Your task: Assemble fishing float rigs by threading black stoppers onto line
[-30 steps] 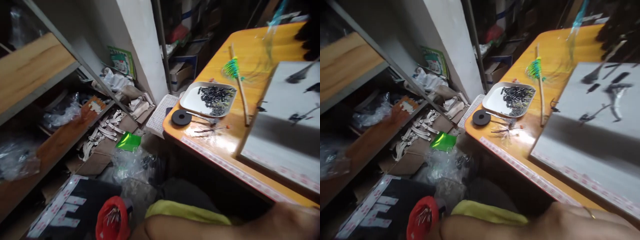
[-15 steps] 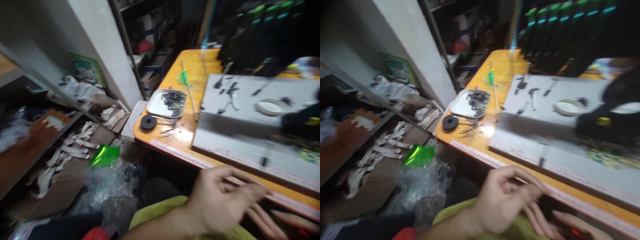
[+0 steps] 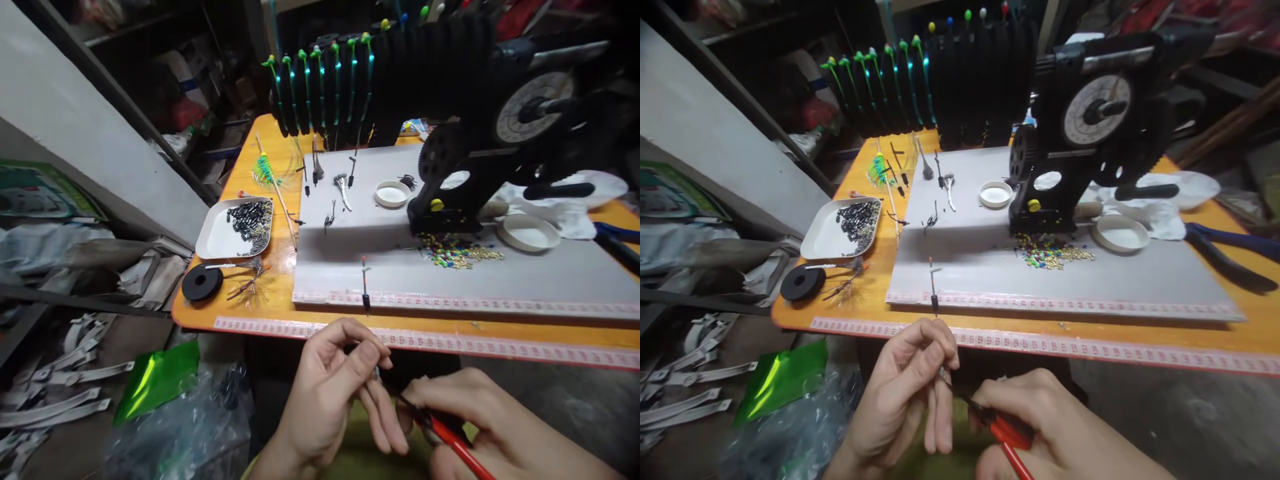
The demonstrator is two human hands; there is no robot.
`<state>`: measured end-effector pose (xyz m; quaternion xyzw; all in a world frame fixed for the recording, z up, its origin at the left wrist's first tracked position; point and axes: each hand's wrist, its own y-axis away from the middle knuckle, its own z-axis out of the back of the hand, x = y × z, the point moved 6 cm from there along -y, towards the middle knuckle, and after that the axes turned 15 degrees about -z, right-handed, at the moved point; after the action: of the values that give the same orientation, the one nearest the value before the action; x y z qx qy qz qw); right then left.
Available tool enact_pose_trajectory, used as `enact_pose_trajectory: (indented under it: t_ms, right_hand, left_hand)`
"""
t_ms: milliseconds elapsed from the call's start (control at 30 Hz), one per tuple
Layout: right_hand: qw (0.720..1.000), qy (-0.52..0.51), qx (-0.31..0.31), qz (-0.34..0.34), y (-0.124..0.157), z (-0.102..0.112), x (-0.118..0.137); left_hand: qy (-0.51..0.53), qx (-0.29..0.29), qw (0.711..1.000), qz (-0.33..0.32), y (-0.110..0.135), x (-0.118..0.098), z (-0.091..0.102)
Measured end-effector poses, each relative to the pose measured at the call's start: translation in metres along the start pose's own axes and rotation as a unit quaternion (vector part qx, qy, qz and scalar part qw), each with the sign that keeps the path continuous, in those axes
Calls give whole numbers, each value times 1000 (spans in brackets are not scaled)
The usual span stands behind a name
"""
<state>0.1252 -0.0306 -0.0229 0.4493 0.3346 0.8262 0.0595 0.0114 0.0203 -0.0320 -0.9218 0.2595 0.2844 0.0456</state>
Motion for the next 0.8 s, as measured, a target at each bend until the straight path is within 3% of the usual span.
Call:
enact_pose_trajectory:
  t_ms: [100,800]
  right_hand:
    - [999,25,-13,-25,0,3,-1]
    - [997,36,-51,46,-3,9,9]
  left_hand:
    - [12,4,1000,5,-1,0,0]
    - [30,11,999,9,-4,4,-2]
